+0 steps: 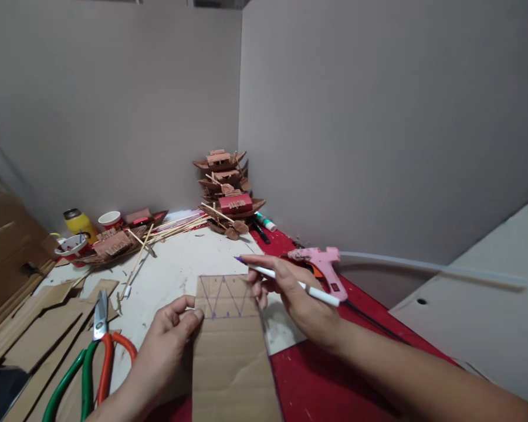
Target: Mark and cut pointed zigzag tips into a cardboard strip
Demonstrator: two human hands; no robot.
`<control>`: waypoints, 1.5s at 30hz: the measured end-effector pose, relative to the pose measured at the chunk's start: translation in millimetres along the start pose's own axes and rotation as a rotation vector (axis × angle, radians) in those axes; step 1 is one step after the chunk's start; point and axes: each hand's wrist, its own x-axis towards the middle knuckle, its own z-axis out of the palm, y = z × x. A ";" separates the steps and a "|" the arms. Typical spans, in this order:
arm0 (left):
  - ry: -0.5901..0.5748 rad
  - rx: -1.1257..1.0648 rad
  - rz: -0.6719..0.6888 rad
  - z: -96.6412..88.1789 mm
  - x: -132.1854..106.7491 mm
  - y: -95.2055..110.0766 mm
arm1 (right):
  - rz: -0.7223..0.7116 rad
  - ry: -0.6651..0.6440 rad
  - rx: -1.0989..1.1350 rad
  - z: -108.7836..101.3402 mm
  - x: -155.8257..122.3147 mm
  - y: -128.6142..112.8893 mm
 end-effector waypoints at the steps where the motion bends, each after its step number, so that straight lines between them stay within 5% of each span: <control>1: 0.013 -0.019 0.018 0.5 2.1 -2.4 | 0.006 -0.018 -0.003 4.1 1.8 -1.4; 7: 0.224 0.132 0.069 -5.0 17.3 -11.4 | 0.045 0.098 0.008 7.5 17.8 16.6; 13: 0.256 0.167 0.037 -13.6 28.0 -10.5 | 0.168 0.105 -0.003 0.6 16.4 29.5; 37: -0.017 0.197 0.067 -8.3 29.9 -23.2 | 0.146 0.044 0.060 -0.5 9.7 23.8; 45: -0.052 0.166 0.033 -5.6 26.9 -31.4 | -0.221 -0.065 -0.403 3.6 7.4 22.1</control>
